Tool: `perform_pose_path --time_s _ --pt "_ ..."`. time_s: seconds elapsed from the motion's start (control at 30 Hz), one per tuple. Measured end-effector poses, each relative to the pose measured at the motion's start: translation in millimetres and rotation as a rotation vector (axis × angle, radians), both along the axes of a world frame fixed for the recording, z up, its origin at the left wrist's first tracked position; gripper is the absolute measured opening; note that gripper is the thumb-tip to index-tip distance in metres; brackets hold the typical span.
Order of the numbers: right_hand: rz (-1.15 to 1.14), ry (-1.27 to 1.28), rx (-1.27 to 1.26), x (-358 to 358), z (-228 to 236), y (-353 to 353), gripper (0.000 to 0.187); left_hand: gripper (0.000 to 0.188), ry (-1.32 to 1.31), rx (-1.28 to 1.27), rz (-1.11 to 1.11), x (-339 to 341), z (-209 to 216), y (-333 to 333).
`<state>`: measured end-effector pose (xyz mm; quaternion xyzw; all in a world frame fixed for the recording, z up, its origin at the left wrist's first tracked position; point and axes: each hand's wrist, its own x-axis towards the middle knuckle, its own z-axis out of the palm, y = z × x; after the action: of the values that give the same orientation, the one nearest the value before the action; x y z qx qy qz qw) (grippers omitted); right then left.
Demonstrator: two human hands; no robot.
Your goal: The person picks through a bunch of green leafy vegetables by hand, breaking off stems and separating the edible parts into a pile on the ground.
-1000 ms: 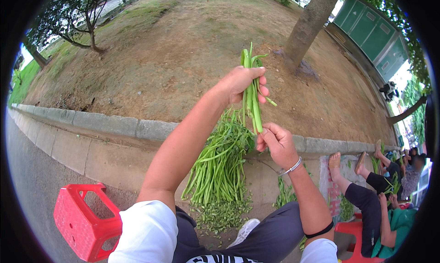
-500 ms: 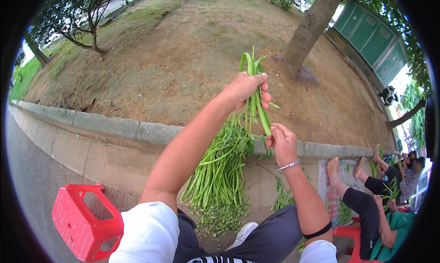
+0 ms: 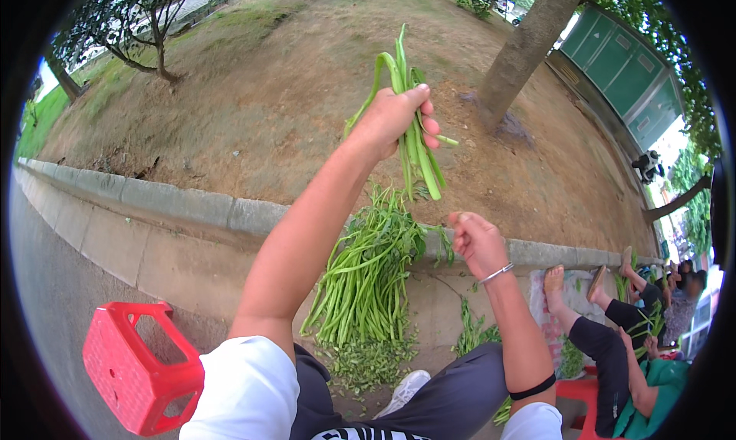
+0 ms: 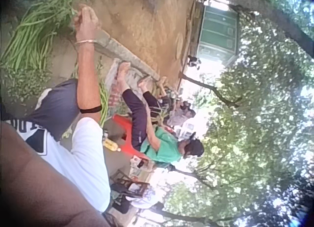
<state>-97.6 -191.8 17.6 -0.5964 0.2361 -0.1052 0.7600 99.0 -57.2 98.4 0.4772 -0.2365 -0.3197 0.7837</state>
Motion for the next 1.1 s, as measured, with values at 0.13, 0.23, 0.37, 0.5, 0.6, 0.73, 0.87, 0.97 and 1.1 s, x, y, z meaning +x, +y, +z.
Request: perform_pose_path --time_s 0.13,0.23,0.37,0.5,0.6,0.73,0.87,0.97,1.1 --pt "0.577 0.220 -0.161 -0.8 4.3 24.2 0.018 0.024 0.096 -0.012 -0.023 9.5 -5.1 6.2" --pt "0.995 0.322 -0.265 -3.7 -0.1 26.6 0.019 0.023 0.127 -0.004 -0.042 10.7 -10.3 3.5" --pt "1.201 0.387 -0.320 -9.3 -11.9 17.9 0.028 0.022 0.173 -0.013 -0.063 10.1 -12.6 -4.0" --pt "1.198 0.282 -0.476 -5.9 -8.3 24.2 0.031 0.022 0.175 0.013 -0.058 11.4 -15.5 -5.1" --pt "0.786 0.251 -0.435 -2.5 -2.3 25.9 0.027 0.022 0.184 0.039 -0.069 5.9 -16.8 -7.8" --pt "0.288 0.026 -0.435 1.5 16.6 31.4 0.022 0.023 0.165 0.051 -0.101 -0.5 -18.5 -15.2" --pt "0.079 -0.161 -0.421 1.9 20.2 33.2 0.022 0.023 0.123 0.068 -0.108 -5.2 -21.3 -19.0" --pt "0.042 -0.174 -0.399 0.1 21.2 33.0 0.022 0.023 0.071 0.041 -0.161 -3.9 -23.7 -21.1" --pt "0.048 -0.188 -0.336 -1.0 22.6 33.6 0.021 0.024 0.066 0.043 -0.174 -5.7 -23.2 -23.0"
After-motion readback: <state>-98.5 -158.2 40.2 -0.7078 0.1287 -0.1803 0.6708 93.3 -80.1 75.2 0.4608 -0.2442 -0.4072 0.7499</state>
